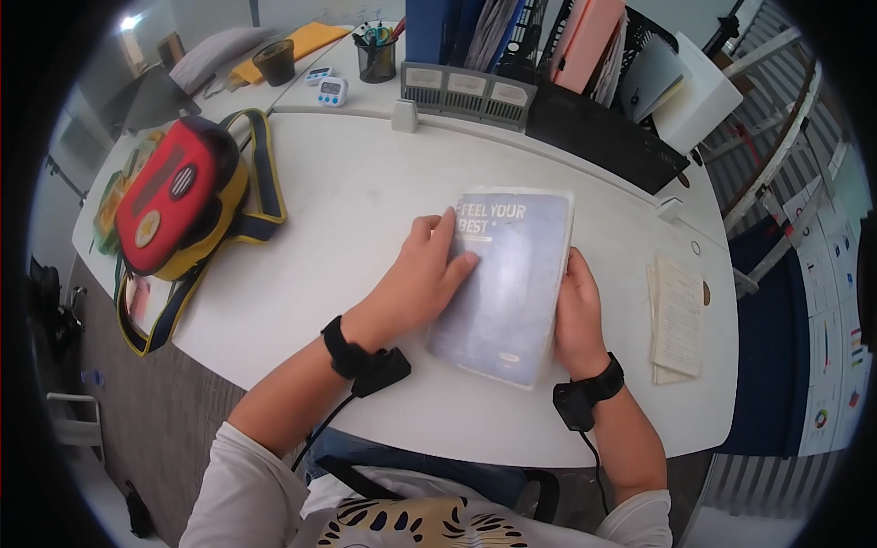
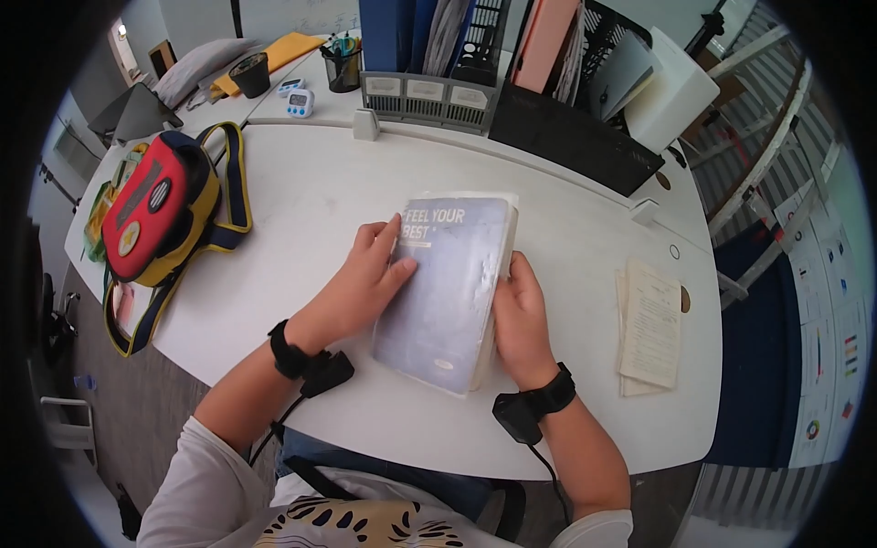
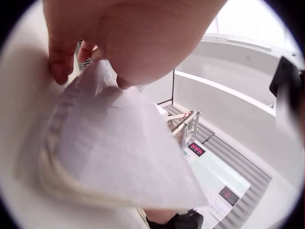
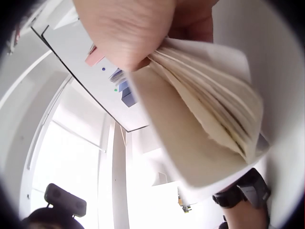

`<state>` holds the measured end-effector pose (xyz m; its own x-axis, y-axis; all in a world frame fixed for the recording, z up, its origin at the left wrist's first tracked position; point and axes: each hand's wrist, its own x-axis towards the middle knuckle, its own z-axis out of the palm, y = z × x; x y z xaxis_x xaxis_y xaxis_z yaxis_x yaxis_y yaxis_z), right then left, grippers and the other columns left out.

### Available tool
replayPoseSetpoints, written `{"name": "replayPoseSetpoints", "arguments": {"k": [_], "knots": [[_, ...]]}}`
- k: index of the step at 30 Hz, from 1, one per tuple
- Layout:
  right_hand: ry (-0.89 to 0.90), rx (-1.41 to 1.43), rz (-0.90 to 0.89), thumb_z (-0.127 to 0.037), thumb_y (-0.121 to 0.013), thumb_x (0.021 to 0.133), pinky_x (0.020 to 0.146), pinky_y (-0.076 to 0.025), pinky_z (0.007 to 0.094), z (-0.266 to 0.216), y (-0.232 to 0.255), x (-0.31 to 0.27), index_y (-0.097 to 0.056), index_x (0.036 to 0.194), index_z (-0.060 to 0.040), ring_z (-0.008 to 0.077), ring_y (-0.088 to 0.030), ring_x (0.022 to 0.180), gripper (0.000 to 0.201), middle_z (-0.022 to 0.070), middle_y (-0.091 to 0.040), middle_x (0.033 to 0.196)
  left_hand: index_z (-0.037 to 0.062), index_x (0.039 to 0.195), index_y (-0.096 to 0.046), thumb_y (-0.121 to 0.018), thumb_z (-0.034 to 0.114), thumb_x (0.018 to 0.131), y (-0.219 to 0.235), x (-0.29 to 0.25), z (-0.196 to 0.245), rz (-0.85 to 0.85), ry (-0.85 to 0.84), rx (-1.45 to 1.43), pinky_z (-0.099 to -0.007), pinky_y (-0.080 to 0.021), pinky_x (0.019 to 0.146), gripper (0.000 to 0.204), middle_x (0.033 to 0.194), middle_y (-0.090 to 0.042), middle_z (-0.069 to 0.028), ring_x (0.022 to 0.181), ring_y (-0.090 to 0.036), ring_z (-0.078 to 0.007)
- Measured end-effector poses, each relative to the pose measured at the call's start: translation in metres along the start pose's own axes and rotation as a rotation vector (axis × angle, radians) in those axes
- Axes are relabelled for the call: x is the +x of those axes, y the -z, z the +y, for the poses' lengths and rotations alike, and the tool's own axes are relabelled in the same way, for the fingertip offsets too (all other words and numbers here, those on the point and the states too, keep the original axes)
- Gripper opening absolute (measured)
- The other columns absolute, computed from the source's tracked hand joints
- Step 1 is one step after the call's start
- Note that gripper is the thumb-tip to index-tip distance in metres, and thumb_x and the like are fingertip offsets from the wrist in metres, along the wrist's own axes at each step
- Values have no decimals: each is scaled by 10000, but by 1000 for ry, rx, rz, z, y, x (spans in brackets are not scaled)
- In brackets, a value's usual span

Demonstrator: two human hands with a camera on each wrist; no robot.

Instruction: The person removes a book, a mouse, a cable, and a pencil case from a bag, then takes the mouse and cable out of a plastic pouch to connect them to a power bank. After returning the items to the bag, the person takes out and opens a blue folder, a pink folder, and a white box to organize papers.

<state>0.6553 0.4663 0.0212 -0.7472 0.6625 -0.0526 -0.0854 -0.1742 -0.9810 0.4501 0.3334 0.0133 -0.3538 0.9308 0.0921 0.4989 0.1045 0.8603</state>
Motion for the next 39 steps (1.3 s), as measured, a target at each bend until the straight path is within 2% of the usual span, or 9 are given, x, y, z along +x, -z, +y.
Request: {"name": "replayPoseSetpoints", "arguments": {"k": [3, 9, 15, 17, 21, 29, 34, 37, 39], "knots": [[189, -71, 38, -106, -604, 1064, 1047, -525, 336, 8, -9, 3, -486, 1385, 17, 179, -634, 1225, 364, 121, -621, 1363, -101, 1554, -405, -579, 484, 1059, 1, -13, 17, -132, -98, 238, -493, -381, 1194, 786, 1519, -460, -355, 1382, -463, -484], [124, -261, -17, -116, -751, 969, 1002, -579, 387, -9, -20, -3, -407, 1448, 16, 256, -665, 1224, 605, 164, -621, 1363, 27, 1685, -157, -565, 735, 991, 22, -19, 44, -293, 43, -373, -496, -402, 1192, 1072, 1624, -394, -313, 1534, -383, -426], [48, -293, -83, -143, -822, 906, 966, -599, 398, 11, -24, -2, -405, 1424, 48, 288, -684, 1228, 693, 207, -621, 1382, 12, 1664, -179, -766, 231, 972, 7, -20, 58, -276, 127, -265, -453, -515, 1138, 934, 1622, -377, -318, 1556, -359, -385], [-18, -417, -78, -142, -778, 946, 993, -581, 387, 1, -28, -4, -398, 1441, 54, 254, -674, 1237, 654, 198, -627, 1374, -91, 1435, -496, -713, 314, 972, 3, -19, 47, -167, -15, -142, -405, -579, 906, 652, 1328, -611, -314, 1172, -672, -359], [94, -327, -84, -106, -700, 998, 1040, -548, 367, 13, -14, 1, -418, 1454, 56, 212, -652, 1252, 560, 183, -630, 1375, -17, 951, -615, -645, 255, 1005, 43, -7, 34, 45, 60, -15, -332, -493, 686, 279, 739, -614, -68, 725, -570, -156], [36, 31, 16, -126, -538, 1090, 1070, -508, 329, -4, 34, 25, -470, 1476, 20, 172, -641, 1250, 418, 138, -648, 1398, -10, 1282, -656, -584, 274, 1103, 111, 4, -34, 159, 290, -464, -271, -563, 904, 344, 1112, -736, -34, 986, -708, -118], [3, 99, 25, -134, -533, 1103, 1072, -505, 334, -1, 34, 24, -464, 1485, -1, 172, -661, 1225, 410, 124, -666, 1378, -43, 1411, -592, -614, 353, 1085, 90, 0, -24, -190, 167, -1179, -318, -524, 1040, 514, 1324, -697, -120, 1231, -642, -177], [14, 82, -19, -148, -526, 1115, 1071, -505, 335, 3, 20, 17, -454, 1491, -1, 170, -655, 1233, 410, 128, -657, 1388, -59, 1430, -568, -662, 321, 1063, 48, -9, -27, -80, -2, -494, -351, -514, 1074, 536, 1342, -684, -136, 1283, -612, -202], [0, 82, -74, -169, -517, 1127, 1085, -493, 334, 10, 4, 12, -444, 1502, -5, 170, -630, 1267, 415, 124, -630, 1422, -57, 1451, -551, -719, 284, 1031, 21, 2, 0, -53, 140, -601, -357, -515, 1077, 567, 1350, -680, -133, 1259, -621, -193]]}}
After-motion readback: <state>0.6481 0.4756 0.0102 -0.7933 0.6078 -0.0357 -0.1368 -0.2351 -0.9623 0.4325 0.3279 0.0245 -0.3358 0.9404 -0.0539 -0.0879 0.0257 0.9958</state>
